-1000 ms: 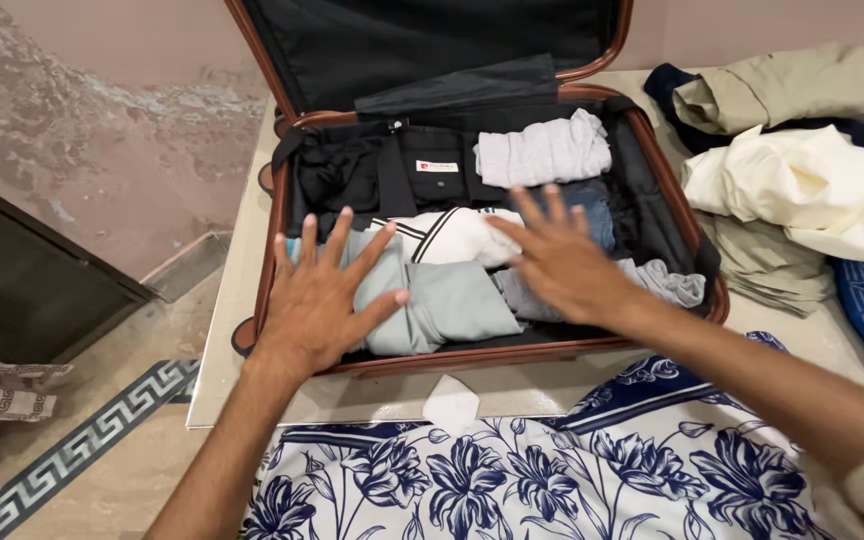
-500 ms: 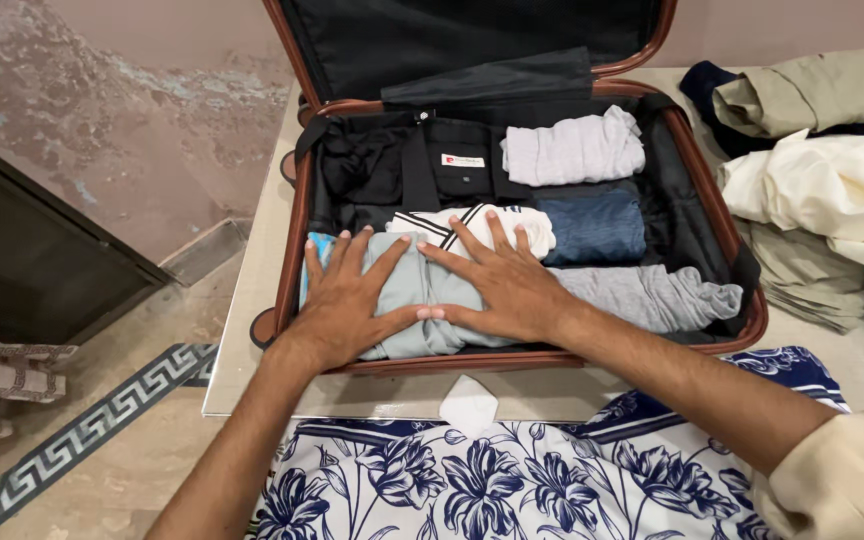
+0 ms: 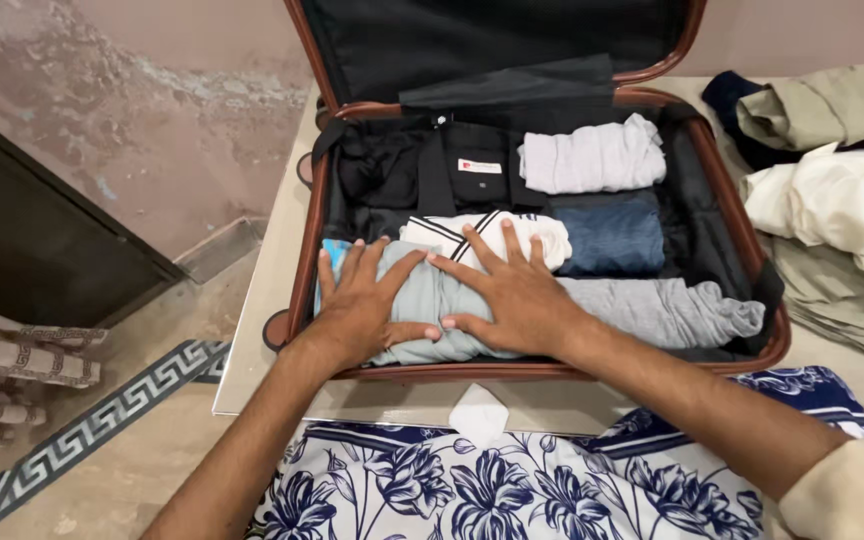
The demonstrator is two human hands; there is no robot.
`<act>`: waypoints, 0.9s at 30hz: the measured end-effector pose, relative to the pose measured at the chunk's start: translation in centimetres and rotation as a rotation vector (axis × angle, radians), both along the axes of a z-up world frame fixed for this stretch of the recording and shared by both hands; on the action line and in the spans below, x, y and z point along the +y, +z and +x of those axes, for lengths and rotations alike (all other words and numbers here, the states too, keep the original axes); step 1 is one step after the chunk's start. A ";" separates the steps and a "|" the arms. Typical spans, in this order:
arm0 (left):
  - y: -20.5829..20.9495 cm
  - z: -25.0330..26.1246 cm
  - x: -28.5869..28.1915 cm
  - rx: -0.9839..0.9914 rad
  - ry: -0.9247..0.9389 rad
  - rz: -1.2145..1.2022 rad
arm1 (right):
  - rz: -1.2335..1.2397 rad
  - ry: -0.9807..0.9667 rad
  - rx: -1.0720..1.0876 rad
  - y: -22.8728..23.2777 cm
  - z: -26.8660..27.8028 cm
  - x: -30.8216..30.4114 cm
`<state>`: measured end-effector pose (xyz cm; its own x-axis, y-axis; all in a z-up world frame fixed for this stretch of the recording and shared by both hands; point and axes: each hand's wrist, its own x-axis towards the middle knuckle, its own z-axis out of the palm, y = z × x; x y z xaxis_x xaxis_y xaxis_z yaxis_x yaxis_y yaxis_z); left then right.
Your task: The person organizes and packs various articles of clothing into a suitcase by folding a grey hoodie and arranging other items within the luggage compartment.
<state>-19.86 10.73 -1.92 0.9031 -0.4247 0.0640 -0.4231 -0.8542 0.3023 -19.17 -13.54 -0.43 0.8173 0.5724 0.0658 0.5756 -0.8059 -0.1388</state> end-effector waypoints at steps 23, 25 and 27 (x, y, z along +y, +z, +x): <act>1.7 -1.9 -0.4 -0.182 -0.046 -0.130 | 0.073 -0.060 0.061 -0.7 -0.7 -0.4; 1.6 -1.9 -0.4 -0.185 -0.053 -0.150 | 0.125 -0.079 0.101 -0.9 -0.4 -0.5; 1.7 -1.7 -0.3 -0.190 -0.057 -0.169 | 0.175 -0.072 0.054 -1.1 0.2 -0.8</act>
